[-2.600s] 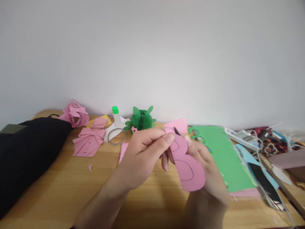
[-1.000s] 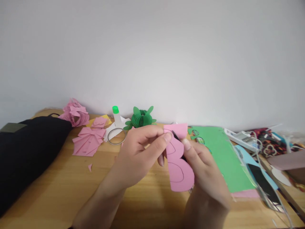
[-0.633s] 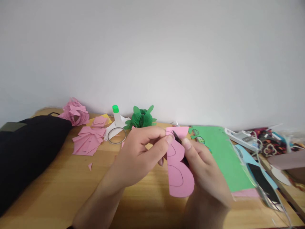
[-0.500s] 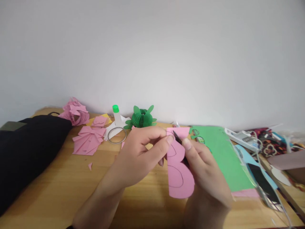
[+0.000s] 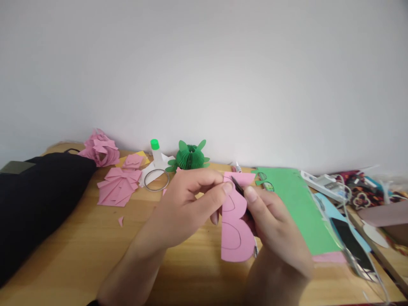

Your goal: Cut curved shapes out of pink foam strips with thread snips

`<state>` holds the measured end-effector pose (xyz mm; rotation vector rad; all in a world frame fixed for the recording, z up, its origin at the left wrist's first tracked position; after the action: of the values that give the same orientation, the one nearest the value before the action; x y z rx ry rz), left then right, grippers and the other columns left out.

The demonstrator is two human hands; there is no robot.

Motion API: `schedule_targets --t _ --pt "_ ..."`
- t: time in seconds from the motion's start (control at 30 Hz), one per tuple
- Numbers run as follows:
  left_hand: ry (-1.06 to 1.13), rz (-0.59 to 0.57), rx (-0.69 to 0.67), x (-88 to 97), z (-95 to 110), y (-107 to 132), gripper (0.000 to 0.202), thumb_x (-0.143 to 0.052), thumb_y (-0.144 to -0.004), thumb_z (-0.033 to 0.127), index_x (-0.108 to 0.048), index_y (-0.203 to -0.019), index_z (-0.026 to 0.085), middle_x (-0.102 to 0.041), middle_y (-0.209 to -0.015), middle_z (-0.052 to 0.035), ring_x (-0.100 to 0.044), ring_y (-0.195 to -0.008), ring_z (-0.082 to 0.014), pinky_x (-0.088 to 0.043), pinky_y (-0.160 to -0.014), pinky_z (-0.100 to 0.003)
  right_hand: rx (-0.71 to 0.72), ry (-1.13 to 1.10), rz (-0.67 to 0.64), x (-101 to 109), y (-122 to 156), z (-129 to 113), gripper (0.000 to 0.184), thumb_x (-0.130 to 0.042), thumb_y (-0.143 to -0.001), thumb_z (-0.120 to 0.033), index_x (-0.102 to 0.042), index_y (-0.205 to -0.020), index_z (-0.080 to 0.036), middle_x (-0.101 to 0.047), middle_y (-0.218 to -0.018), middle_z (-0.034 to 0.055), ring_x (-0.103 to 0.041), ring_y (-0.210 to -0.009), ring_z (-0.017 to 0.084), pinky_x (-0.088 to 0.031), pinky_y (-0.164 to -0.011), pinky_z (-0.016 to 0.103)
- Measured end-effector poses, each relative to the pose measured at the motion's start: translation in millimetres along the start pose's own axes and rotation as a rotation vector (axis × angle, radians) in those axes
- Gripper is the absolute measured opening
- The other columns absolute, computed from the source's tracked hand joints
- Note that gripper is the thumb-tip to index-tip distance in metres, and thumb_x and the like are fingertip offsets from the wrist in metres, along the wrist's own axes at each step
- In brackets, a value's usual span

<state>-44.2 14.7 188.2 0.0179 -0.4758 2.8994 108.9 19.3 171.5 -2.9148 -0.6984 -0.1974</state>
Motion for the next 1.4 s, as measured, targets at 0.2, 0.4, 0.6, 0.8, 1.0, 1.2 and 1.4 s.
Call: schedule_targets --t 0.2,0.4,0.6,0.8,1.0,1.2,1.4 --pt "0.053 -0.035 0.011 0.0 -0.6 0.4 0.033 -0.050 -0.089 0.012 -0.049 -0.057 0.017 -0.051 -0.054 0.0080 -0.054 -0.050 -0.0024 -0.044 -0.050 -0.010 -0.017 -0.034 -0.028 -0.8 -0.2 -2.8 0.048 -0.044 -0.100 -0.051 -0.052 -0.066 -0.019 -0.034 -0.053 -0.0059 -0.025 -0.045 0.008 -0.020 -0.037 0.021" --pt "0.135 -0.091 0.054 0.8 -2.3 -0.1 0.034 -0.050 -0.090 0.014 -0.049 -0.056 0.018 -0.051 -0.053 0.0068 -0.054 -0.051 -0.0049 -0.045 -0.052 -0.014 0.001 -0.015 -0.044 1.2 -0.4 -5.3 0.048 -0.047 -0.098 -0.054 -0.043 -0.063 -0.020 -0.032 -0.051 -0.0072 -0.022 -0.043 0.008 -0.020 -0.037 0.022" --pt "0.161 -0.144 0.097 1.7 -4.4 -1.8 0.033 -0.052 -0.087 0.011 -0.050 -0.054 0.016 -0.051 -0.053 0.0067 -0.050 -0.049 -0.0025 -0.039 -0.046 -0.010 0.012 -0.011 -0.077 0.4 -2.8 -6.7 0.047 -0.044 -0.100 -0.051 -0.045 -0.065 -0.020 -0.033 -0.052 -0.0073 -0.022 -0.043 0.008 -0.021 -0.038 0.023" --pt "0.150 -0.157 0.119 1.6 -5.5 -0.8 0.033 -0.052 -0.087 0.015 -0.052 -0.055 0.016 -0.053 -0.053 0.0050 -0.051 -0.049 -0.0045 -0.040 -0.045 -0.013 0.015 -0.023 -0.074 0.9 -1.3 -4.7 0.046 -0.045 -0.100 -0.050 -0.045 -0.065 -0.021 -0.032 -0.052 -0.0074 -0.021 -0.043 0.008 -0.020 -0.037 0.023" --pt "0.145 -0.153 0.137 1.2 -2.6 -1.5 0.032 -0.051 -0.087 0.016 -0.052 -0.055 0.017 -0.052 -0.052 0.0047 -0.051 -0.048 -0.0052 -0.042 -0.045 -0.014 -0.006 -0.008 -0.075 0.9 -1.3 -6.4 0.046 -0.046 -0.098 -0.053 -0.044 -0.064 -0.021 -0.032 -0.052 -0.0071 -0.021 -0.042 0.008 -0.020 -0.037 0.024" --pt "0.103 -0.138 0.143 1.0 -2.7 -0.7 0.031 -0.051 -0.085 0.014 -0.053 -0.054 0.017 -0.054 -0.052 0.0038 -0.052 -0.048 -0.0064 -0.042 -0.044 -0.015 0.016 -0.010 -0.081 1.3 -2.0 -6.5 0.046 -0.046 -0.099 -0.051 -0.045 -0.065 -0.021 -0.032 -0.052 -0.0070 -0.022 -0.043 0.008 -0.020 -0.037 0.024" --pt "0.135 -0.148 0.152 1.7 -5.2 0.2 0.034 -0.052 -0.088 0.017 -0.052 -0.054 0.017 -0.053 -0.052 0.0048 -0.051 -0.047 -0.0058 -0.040 -0.044 -0.015 0.007 0.001 -0.087 3.3 -0.1 -4.7 0.045 -0.046 -0.099 -0.050 -0.046 -0.065 -0.021 -0.033 -0.054 -0.0064 -0.024 -0.045 0.009 -0.021 -0.038 0.024"
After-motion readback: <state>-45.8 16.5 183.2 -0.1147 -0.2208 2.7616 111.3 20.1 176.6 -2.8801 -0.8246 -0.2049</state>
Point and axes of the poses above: each hand's wrist, its own y-axis away from the middle knuckle, its own x-axis out of the back of the hand, z = x × y, the point moved 3 cm from there along -y, towards the middle knuckle
